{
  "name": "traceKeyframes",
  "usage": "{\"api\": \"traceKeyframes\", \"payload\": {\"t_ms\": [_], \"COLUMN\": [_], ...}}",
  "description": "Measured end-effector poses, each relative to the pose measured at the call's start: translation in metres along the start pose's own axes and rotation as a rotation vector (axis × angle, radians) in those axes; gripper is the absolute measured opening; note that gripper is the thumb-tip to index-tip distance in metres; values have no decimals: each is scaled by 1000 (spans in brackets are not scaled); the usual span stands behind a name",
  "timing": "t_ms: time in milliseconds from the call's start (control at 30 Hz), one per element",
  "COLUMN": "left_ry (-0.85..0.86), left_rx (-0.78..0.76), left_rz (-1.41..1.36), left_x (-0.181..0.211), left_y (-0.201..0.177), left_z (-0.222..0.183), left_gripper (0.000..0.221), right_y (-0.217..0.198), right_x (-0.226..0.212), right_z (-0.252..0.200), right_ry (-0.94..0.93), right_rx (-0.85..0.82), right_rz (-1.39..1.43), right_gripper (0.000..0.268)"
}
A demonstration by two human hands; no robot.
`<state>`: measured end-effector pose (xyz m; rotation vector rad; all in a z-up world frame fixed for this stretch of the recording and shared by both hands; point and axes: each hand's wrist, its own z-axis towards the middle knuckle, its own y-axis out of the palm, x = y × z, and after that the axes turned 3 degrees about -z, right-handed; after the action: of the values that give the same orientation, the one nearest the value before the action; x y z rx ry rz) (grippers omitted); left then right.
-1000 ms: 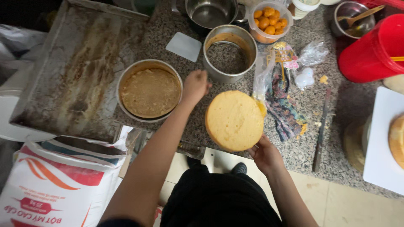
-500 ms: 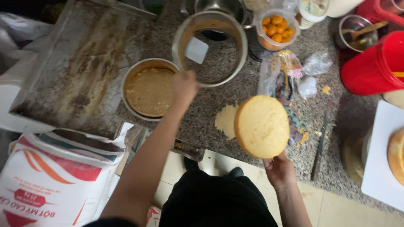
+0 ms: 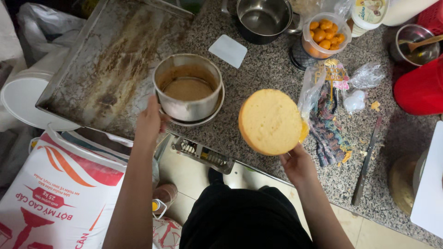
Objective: The person stacks cake rounds on a square board, uses a knife to cut and trim small pieces of sponge cake, and pipes yellow filling onto the cake layers using a plastic piping bag.
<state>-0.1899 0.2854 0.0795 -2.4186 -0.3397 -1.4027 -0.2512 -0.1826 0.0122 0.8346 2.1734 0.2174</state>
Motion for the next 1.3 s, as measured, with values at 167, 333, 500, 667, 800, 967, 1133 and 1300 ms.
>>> {"api": "traceKeyframes", "payload": {"t_ms": [167,333,500,667,800,967,1133,1300], "left_ry": [5,-108,81,136,44,-120,-78,238], "left_rx": [137,-15,85,-219,-433,-394,-474,-236], "left_rz": [-33,-211,0,-108,-126,-35,-269,63], "left_x": [-59,-82,-50,15,32,16,-11,-17], "left_y": [-4,6,38,93,162,240,252,140], "left_z": [44,79,52,29,44,87,130,128], "left_gripper": [40,33,38,47,45,41,39,42], "right_y": [-1,-21,-35,-54,-59,-34,30,87], "right_x": [5,0,-2,1,2,4,37,99], "right_z": [-10,-26,-40,-54,-57,-59,-36,14], "right_ry": [-3,-28,-74,-76,-60,-19,184,262], "right_rx": [-15,49,57,49,-24,-128,-192,-223], "right_rz": [15,11,76,16,-87,-107,-220,-253], "right_gripper": [31,36,36,36,32,31,31,29]}}
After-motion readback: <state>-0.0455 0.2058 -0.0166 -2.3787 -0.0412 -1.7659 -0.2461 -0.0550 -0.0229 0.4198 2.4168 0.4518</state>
